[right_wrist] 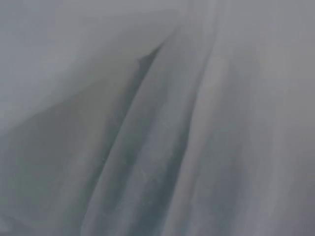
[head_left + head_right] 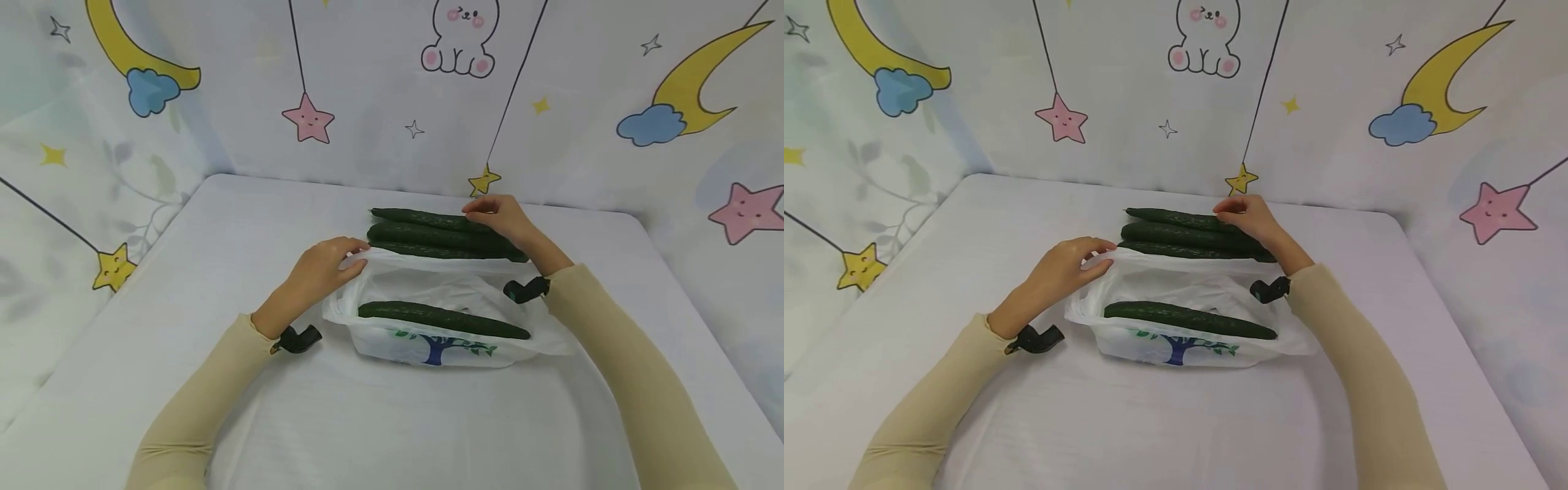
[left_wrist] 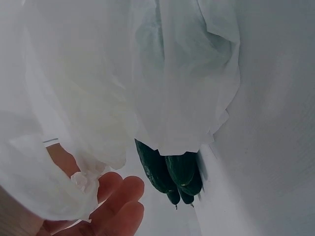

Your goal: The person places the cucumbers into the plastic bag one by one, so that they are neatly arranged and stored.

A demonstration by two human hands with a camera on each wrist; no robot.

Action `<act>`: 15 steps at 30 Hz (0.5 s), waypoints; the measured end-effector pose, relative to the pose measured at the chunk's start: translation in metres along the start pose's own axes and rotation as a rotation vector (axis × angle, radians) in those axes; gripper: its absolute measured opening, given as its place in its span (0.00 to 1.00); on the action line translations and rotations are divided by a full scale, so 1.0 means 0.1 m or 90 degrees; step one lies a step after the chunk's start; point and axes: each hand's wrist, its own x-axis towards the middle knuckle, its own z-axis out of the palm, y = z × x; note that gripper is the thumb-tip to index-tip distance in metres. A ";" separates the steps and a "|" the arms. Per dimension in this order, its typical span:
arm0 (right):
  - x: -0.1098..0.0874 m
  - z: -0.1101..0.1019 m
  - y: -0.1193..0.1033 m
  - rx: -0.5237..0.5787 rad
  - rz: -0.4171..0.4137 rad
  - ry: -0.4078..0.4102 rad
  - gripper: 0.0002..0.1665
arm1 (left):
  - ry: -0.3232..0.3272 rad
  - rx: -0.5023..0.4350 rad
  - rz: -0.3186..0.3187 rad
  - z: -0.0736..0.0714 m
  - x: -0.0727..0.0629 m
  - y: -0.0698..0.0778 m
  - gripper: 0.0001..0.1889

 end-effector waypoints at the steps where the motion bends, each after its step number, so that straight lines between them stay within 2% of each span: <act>1: 0.01 -0.01 0.01 0.008 0.007 0.005 0.18 | -0.002 0.001 -0.001 0.00 0.00 0.00 0.13; 4: 0.04 -0.03 0.02 0.020 0.014 0.001 0.18 | -0.007 0.003 -0.006 0.01 0.01 0.01 0.13; 6: 0.06 -0.04 0.03 0.008 0.007 -0.022 0.18 | -0.009 0.007 -0.007 0.02 0.01 0.01 0.13; 11: 0.12 -0.02 0.00 -0.060 -0.035 -0.104 0.20 | -0.006 0.018 -0.009 0.02 0.00 0.01 0.13; 15: 0.18 -0.01 -0.03 -0.116 -0.065 -0.143 0.21 | -0.005 0.029 -0.012 0.02 0.00 0.01 0.13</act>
